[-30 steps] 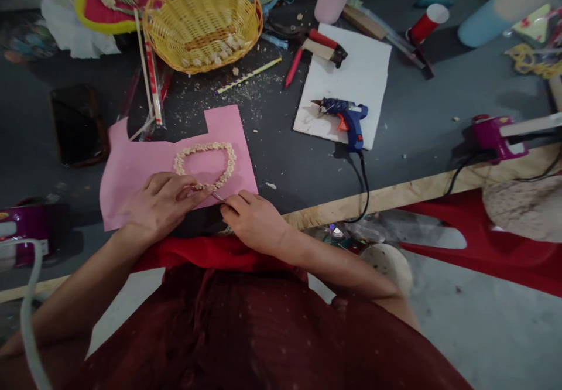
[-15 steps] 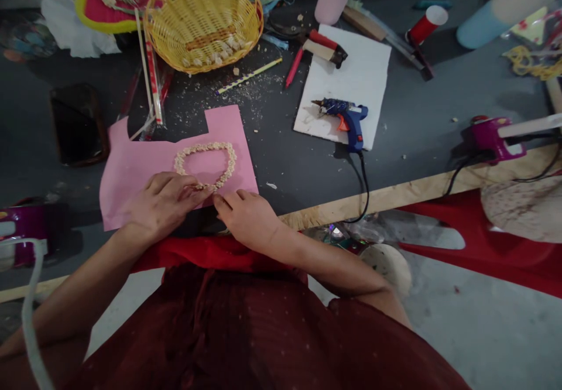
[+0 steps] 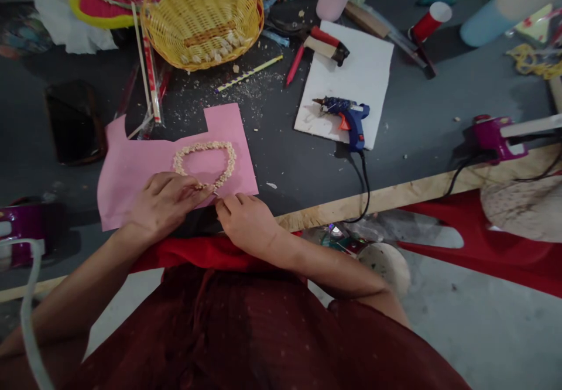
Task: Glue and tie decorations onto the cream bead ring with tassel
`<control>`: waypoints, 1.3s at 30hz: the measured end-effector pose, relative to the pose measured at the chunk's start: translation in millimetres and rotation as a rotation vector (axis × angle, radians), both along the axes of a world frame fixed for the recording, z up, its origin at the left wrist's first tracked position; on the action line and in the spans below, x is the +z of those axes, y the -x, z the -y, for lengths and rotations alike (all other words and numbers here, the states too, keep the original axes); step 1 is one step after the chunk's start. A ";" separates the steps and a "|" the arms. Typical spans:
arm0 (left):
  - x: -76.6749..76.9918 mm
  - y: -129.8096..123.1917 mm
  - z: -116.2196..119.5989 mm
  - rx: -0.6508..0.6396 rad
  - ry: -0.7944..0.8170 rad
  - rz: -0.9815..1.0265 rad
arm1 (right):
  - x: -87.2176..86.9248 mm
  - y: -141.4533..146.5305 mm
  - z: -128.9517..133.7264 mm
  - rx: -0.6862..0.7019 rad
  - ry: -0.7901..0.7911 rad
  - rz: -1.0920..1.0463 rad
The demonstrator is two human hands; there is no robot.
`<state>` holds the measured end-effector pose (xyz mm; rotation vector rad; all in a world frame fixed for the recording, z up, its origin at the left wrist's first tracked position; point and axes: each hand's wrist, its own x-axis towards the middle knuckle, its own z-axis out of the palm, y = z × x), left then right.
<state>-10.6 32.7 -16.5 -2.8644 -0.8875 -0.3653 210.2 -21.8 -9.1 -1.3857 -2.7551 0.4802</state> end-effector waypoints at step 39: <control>-4.9 1.8 2.0 -0.032 -0.057 -0.004 | -6.8 -19.1 17.0 0.249 -0.065 -0.259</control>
